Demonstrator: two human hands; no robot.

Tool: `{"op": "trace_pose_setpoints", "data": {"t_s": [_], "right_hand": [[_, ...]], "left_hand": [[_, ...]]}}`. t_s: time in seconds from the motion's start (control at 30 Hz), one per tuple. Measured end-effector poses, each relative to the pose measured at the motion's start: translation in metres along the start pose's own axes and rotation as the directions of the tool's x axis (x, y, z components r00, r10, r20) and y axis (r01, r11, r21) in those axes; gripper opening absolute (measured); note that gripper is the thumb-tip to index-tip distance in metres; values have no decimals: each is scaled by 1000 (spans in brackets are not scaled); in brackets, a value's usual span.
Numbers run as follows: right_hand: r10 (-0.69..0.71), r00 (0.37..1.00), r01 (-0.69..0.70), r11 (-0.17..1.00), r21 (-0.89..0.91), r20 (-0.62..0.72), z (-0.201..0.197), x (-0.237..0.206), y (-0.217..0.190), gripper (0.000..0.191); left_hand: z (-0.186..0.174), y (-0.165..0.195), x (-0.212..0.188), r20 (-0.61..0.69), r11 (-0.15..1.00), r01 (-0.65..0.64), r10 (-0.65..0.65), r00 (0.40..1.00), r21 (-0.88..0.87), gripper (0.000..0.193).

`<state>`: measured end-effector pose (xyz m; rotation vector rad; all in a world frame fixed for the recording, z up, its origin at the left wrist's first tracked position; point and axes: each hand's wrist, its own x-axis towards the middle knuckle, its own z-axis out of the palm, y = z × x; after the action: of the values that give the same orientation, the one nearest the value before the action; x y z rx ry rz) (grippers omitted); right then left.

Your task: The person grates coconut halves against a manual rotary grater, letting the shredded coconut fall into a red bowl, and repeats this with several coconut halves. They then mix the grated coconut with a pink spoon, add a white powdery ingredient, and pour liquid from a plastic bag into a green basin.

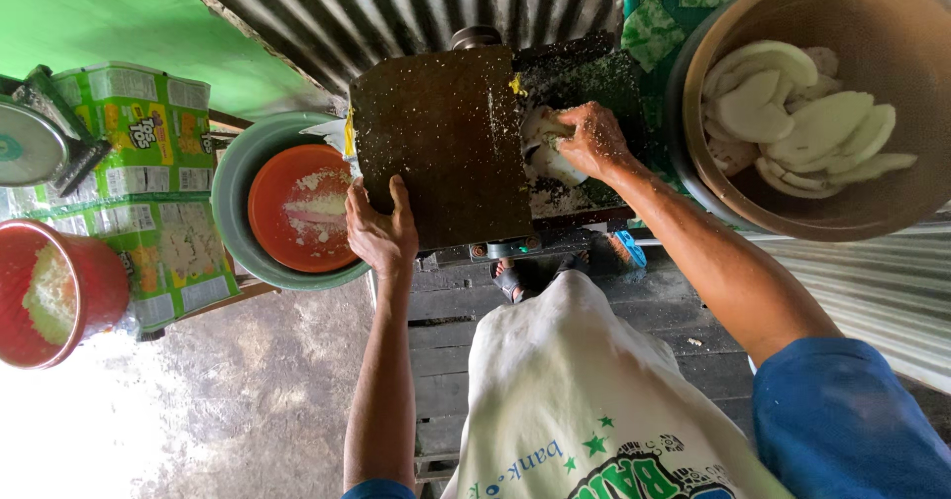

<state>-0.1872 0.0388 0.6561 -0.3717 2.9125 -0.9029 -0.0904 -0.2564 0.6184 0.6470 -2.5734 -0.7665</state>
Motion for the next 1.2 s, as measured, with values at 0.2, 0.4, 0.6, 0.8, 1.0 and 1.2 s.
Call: {"op": "trace_pose_setpoints", "data": {"t_s": [0.2,0.4,0.6,0.8,1.0,1.2], "right_hand": [[82,996,-81,996,-31,42,1,0,-6,35],[14,1000,-15,996,-91,-4,5,1,-8,36],[178,975,-168,983,-79,130,4,6,-12,31],[303,920,-287,953,-101,248,8,8,-11,19],[-97,995,93,991,-99,-33,10,-10,-2,43],[206,973,-202,978,-50,106,-9,-42,-14,66]], "left_hand": [[-2,3,-2,-17,1000,0,0,1000,-17,63],[-2,2,-3,-35,1000,-23,22,999,-19,63],[1,-2,-4,-20,1000,11,-11,1000,-18,65],[3,-6,-1,14,1000,21,-21,1000,-3,72],[-1,-2,-2,-9,1000,3,-3,1000,-16,65],[-4,0,-1,-36,999,-31,30,999,-39,59]]}}
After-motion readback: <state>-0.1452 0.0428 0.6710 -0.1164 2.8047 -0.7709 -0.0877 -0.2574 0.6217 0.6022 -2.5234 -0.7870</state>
